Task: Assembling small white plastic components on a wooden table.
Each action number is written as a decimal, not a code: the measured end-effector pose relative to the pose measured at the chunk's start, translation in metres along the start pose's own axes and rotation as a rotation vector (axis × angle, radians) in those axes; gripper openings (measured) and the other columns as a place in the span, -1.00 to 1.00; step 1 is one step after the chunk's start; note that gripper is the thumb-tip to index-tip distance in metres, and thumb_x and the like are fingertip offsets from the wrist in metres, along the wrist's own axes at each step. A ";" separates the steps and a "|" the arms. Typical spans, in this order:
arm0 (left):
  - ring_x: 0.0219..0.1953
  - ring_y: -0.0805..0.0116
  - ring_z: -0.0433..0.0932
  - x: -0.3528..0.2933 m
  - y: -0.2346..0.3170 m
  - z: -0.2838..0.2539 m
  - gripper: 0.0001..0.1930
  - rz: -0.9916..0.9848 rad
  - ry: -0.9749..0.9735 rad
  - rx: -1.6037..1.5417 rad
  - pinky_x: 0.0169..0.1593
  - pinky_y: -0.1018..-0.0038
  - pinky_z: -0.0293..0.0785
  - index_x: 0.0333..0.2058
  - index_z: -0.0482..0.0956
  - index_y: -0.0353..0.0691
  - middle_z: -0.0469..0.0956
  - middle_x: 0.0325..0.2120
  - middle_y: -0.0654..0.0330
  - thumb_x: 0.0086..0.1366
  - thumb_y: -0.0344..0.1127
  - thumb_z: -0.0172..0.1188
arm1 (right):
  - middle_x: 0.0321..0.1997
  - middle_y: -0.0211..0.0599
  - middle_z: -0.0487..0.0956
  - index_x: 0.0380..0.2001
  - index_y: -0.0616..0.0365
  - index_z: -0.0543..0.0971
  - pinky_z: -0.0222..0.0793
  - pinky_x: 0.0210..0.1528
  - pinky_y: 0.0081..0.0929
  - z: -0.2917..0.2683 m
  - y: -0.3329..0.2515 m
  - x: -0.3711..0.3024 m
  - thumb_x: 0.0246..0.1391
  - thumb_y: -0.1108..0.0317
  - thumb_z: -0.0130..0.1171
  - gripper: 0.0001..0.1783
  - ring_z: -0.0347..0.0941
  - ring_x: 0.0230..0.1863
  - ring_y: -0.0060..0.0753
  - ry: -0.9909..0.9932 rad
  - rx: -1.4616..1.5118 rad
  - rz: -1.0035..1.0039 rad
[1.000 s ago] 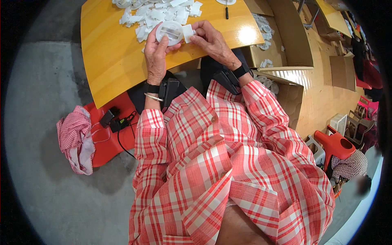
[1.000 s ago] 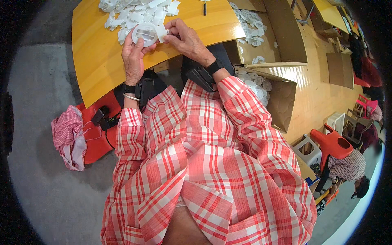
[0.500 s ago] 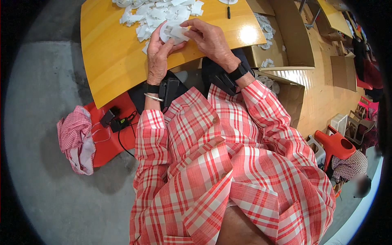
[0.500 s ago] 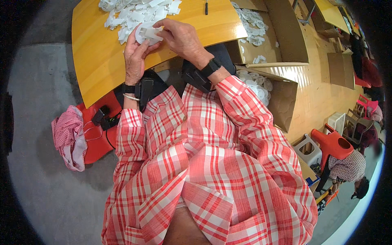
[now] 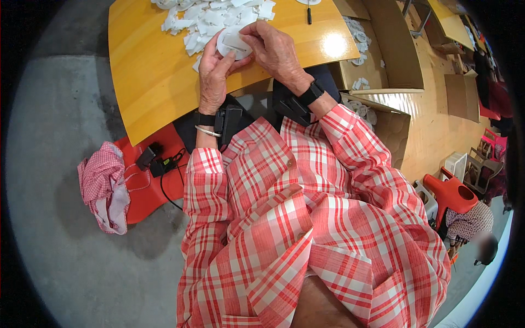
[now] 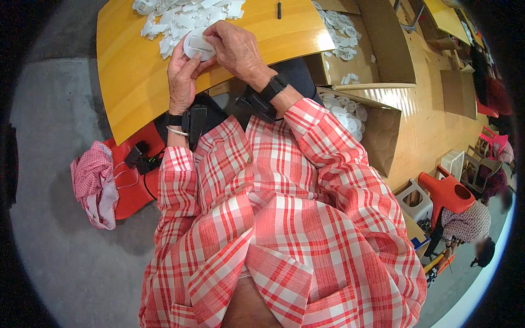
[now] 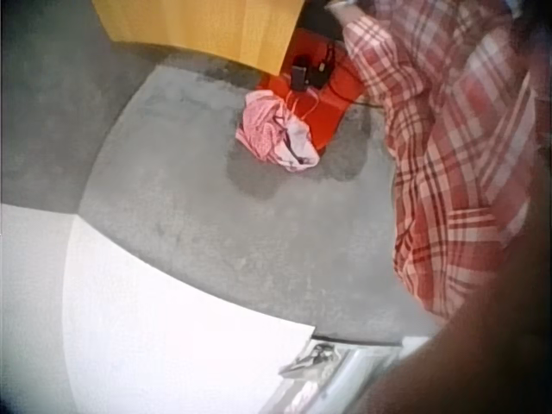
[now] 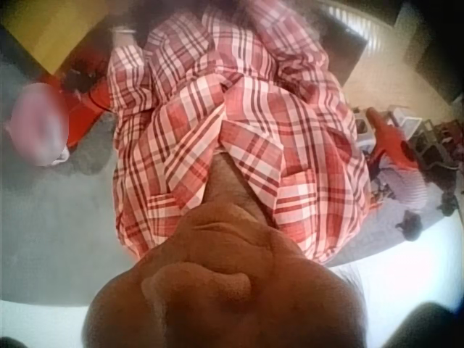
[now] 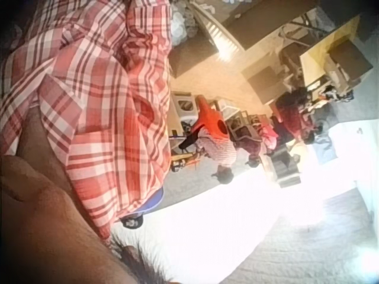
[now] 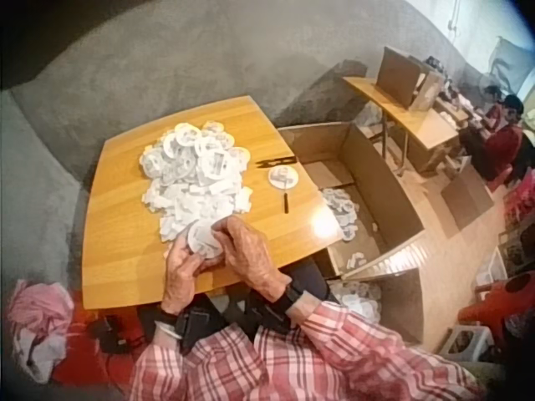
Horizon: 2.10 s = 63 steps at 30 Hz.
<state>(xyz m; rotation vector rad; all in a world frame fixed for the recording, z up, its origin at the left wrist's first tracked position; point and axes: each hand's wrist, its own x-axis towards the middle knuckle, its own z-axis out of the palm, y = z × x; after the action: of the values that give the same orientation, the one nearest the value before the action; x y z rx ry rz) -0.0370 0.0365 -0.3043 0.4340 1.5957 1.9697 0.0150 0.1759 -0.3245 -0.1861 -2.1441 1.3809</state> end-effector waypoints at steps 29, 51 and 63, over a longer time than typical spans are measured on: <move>-0.01 0.23 0.45 0.000 0.000 -0.003 -0.48 0.002 0.004 -0.030 0.03 0.32 0.50 0.19 0.07 -0.33 0.38 0.01 0.01 0.27 -0.51 -0.03 | -0.42 -0.21 0.50 -0.41 0.15 0.55 0.40 -0.37 -0.37 0.009 0.007 0.002 0.00 0.34 0.18 -0.88 0.49 -0.41 -0.15 0.037 -0.014 -0.007; -0.20 0.26 0.55 0.002 -0.003 -0.005 -0.64 0.014 0.105 0.021 -0.25 0.40 0.64 0.03 0.20 -0.28 0.45 -0.12 0.02 0.28 -0.42 0.02 | -0.44 -0.33 0.44 -0.31 0.07 0.58 0.37 -0.41 -0.49 0.011 0.006 -0.012 -0.01 0.40 0.21 -0.86 0.43 -0.47 -0.32 0.038 -0.138 -0.156; -0.26 0.31 0.55 0.001 -0.003 -0.001 -0.63 0.066 0.141 0.047 -0.35 0.47 0.63 0.00 0.18 -0.27 0.47 -0.19 0.04 0.28 -0.34 0.05 | -0.53 -0.30 0.44 -0.06 0.17 0.39 0.34 -0.47 -0.53 0.011 0.013 -0.018 0.06 0.24 0.20 -0.58 0.39 -0.56 -0.44 -0.110 0.036 0.040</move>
<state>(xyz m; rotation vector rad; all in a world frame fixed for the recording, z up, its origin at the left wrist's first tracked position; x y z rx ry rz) -0.0380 0.0369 -0.3076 0.3780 1.7379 2.0559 0.0211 0.1656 -0.3465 -0.1431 -2.2136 1.4835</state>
